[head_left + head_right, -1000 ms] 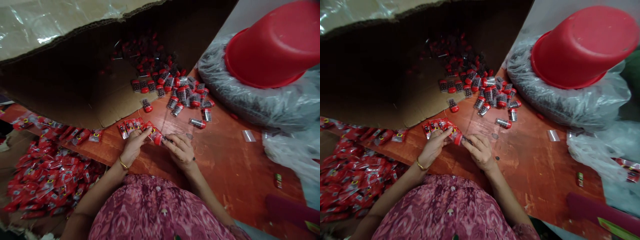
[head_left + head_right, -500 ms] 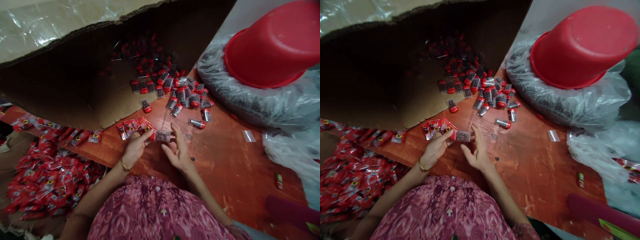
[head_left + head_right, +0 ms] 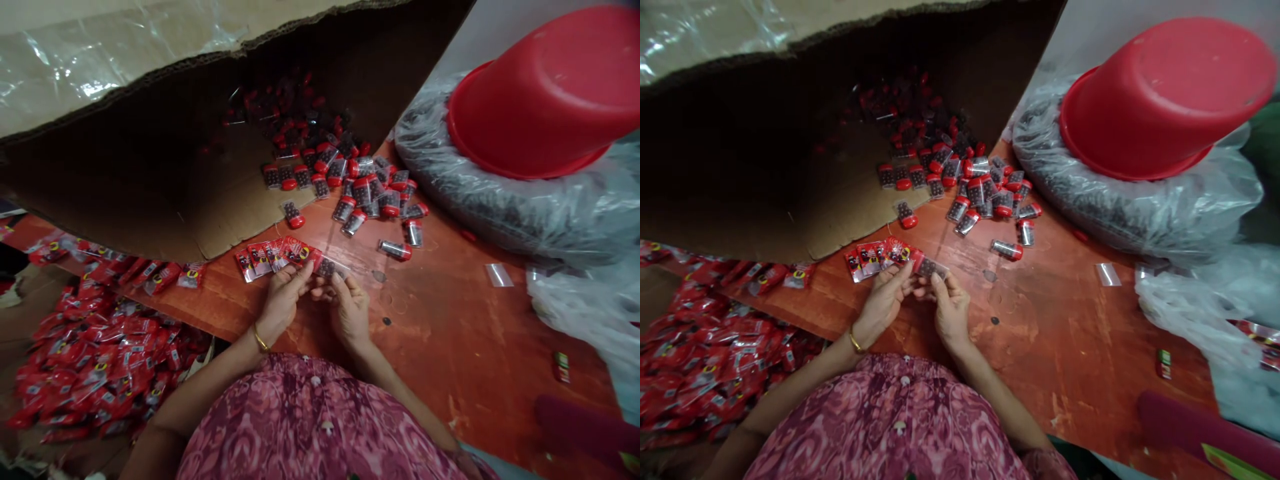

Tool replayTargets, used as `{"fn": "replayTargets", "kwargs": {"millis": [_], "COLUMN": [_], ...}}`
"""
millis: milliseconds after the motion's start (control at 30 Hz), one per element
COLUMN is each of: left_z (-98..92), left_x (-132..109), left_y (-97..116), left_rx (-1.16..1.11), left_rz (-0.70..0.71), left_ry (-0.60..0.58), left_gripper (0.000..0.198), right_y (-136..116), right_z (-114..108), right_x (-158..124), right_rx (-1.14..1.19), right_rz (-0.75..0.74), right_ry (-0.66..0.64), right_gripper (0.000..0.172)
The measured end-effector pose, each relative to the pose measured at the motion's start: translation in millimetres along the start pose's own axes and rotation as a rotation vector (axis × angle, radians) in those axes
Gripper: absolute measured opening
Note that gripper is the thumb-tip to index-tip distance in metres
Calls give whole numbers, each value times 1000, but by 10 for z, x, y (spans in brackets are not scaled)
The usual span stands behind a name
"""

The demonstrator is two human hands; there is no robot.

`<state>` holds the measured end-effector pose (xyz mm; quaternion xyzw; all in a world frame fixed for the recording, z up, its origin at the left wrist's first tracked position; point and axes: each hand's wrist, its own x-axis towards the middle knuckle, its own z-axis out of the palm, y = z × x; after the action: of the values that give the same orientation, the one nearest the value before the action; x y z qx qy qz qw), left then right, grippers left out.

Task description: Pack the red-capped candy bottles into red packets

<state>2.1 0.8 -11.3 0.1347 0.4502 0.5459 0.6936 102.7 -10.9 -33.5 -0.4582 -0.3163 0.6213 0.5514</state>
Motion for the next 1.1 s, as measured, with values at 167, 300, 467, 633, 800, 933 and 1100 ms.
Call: {"fn": "replayTargets", "kwargs": {"millis": [167,300,467,633,800,933,1100], "left_z": [-65,-110,-94,-86,-150,-208,-375], "left_x": [52,75,52,9,-37,-87,-218], "left_y": [79,117,59,49,128,121,248], "left_rx": [-41,4,101,215,220,221,146], "left_rz": [-41,-21,101,49,106,38,-78], "left_ry": [38,-4,-46,-155,-86,-108,29], "left_gripper": [31,30,31,36,35,37,35], "right_y": [-71,-162,-155,-123,-240,-153,-109], "right_z": [-49,-81,-47,5,-18,46,148], "right_x": [14,17,2,53,144,178,240], "right_rx": [-167,-188,-190,-178,-265,-425,-812], "right_rz": [22,67,94,83,88,34,-118], "right_ry": [-101,-144,-159,-212,-461,-403,-411], "right_gripper": [20,20,21,25,36,44,52]}}
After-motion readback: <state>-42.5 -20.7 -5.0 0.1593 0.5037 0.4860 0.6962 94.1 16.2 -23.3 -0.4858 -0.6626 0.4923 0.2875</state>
